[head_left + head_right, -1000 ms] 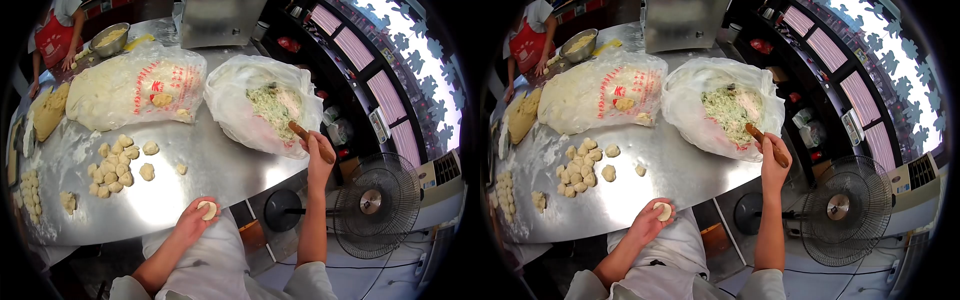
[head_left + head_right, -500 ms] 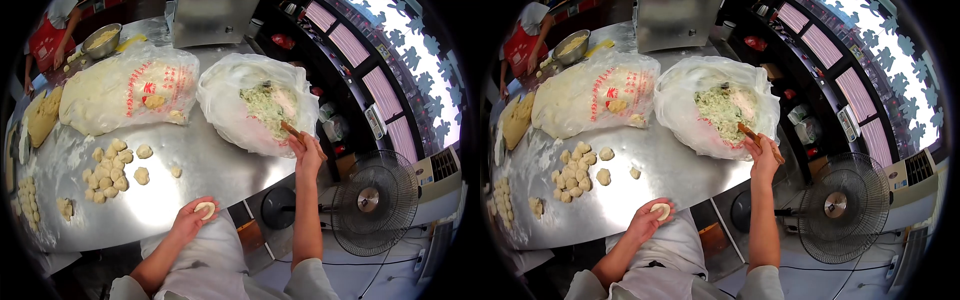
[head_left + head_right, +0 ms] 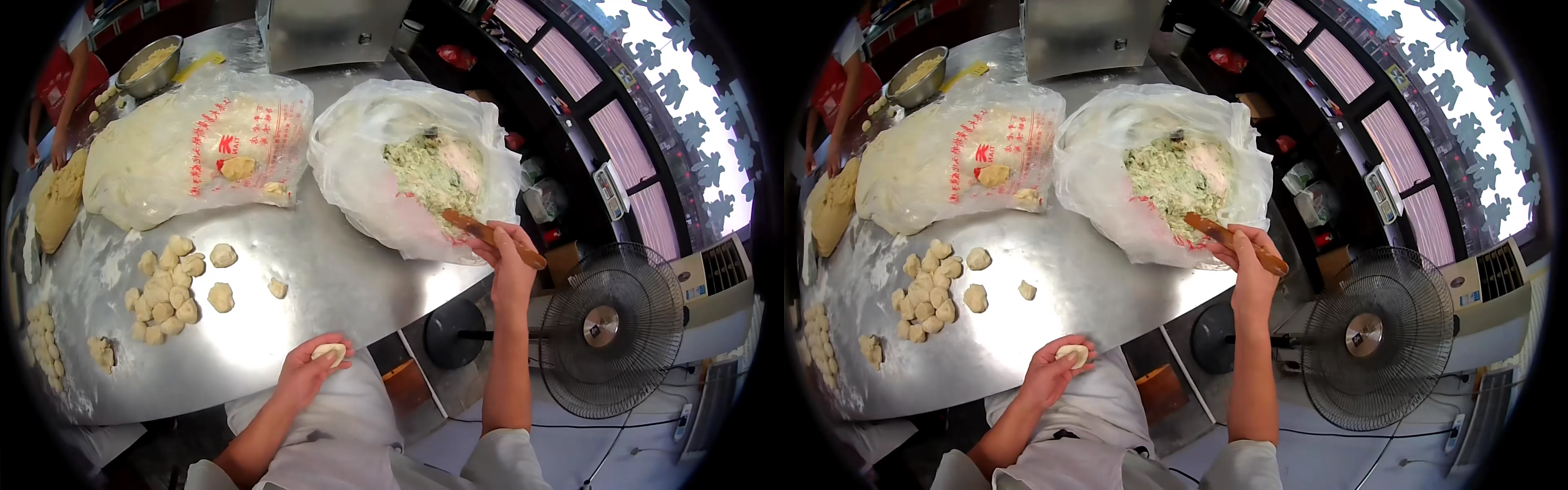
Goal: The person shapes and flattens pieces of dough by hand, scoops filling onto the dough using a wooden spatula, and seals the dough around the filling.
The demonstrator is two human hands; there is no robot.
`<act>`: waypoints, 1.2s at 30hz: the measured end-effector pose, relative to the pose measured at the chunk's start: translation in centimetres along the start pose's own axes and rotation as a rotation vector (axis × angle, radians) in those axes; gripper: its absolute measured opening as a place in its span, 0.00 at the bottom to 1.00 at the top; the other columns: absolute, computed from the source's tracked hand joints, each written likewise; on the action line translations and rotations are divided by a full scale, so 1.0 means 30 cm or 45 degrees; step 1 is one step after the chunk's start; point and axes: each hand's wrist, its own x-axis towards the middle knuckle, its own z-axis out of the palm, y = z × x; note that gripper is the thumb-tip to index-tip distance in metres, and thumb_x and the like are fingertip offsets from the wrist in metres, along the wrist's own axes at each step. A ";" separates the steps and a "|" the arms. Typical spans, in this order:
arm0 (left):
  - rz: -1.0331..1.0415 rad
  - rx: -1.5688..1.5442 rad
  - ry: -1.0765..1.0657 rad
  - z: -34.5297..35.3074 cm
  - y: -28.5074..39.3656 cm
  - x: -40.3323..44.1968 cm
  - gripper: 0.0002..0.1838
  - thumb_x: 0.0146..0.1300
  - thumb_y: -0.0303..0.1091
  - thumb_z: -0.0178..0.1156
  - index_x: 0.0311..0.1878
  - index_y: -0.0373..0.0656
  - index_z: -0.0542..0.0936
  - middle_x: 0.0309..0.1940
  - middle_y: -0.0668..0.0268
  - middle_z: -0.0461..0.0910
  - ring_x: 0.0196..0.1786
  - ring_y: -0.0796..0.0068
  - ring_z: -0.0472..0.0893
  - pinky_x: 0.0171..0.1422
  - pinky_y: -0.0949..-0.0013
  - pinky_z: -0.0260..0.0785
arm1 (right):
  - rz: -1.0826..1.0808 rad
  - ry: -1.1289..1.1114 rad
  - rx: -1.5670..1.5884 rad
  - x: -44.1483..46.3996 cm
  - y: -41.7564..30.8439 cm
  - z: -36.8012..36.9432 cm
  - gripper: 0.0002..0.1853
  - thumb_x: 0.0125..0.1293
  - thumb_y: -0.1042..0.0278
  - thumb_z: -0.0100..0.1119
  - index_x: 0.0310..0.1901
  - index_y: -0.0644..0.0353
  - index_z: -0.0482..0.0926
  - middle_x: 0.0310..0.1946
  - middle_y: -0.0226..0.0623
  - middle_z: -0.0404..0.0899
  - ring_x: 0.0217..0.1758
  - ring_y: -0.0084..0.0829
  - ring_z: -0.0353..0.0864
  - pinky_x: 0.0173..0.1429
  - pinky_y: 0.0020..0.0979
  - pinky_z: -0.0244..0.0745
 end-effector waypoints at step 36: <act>0.339 -0.131 -0.084 0.165 0.241 0.030 0.28 0.83 0.44 0.53 0.77 0.38 0.65 0.73 0.50 0.73 0.74 0.57 0.75 0.81 0.51 0.67 | -0.826 0.033 -0.372 -0.247 -0.013 0.170 0.12 0.78 0.85 0.54 0.58 0.69 0.78 0.50 0.47 0.88 0.54 0.31 0.89 0.64 0.33 0.80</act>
